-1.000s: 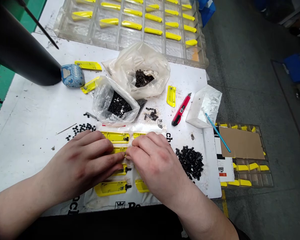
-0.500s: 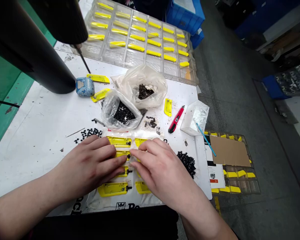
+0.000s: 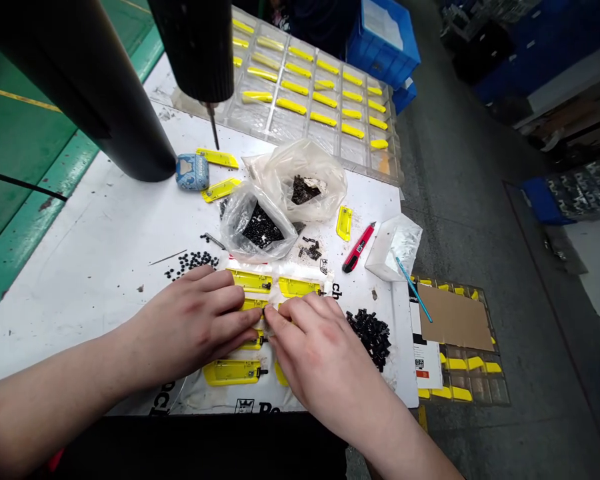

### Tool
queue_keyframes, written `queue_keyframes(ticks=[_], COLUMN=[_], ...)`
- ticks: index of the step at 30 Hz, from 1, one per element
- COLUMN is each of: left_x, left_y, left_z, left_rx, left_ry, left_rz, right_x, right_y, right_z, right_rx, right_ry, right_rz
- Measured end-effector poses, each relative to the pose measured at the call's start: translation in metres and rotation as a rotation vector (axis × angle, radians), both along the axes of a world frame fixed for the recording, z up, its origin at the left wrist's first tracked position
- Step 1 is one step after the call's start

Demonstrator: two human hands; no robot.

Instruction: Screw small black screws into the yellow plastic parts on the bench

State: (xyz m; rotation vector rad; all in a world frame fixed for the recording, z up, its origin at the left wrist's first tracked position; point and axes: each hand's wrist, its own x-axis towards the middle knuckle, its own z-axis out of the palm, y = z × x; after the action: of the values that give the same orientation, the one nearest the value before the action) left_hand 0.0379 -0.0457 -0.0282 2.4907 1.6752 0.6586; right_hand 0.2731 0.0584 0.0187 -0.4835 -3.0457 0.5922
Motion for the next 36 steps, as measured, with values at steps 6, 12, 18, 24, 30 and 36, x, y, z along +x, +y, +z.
queue_keyframes(ticks=[6,12,18,24,30,36], left_x=[0.0,-0.001,-0.001,-0.001,-0.002,-0.004], left_y=[0.0,-0.001,-0.002,-0.001,-0.003,-0.002], left_z=[-0.001,-0.004,-0.004,-0.005,-0.003,0.003], left_rx=[0.013,0.008,-0.003,0.004,0.039,0.119], left_ry=[-0.003,-0.012,-0.022,-0.047,-0.088,-0.2], left_rz=[0.003,-0.005,-0.007,-0.008,-0.019,0.004], right_x=[-0.006,-0.028,-0.053,-0.061,-0.059,-0.034], right_y=[0.021,0.069,0.078,0.074,0.072,0.06], right_z=[0.008,0.009,0.005,0.002,-0.001,0.007], right_rx=[0.071,0.304,0.322,0.376,0.415,0.138], right_ry=[-0.015,-0.097,-0.236,-0.316,-0.33,0.022], right_rz=[-0.078,-0.336,-0.366,-0.391,-0.405,-0.386])
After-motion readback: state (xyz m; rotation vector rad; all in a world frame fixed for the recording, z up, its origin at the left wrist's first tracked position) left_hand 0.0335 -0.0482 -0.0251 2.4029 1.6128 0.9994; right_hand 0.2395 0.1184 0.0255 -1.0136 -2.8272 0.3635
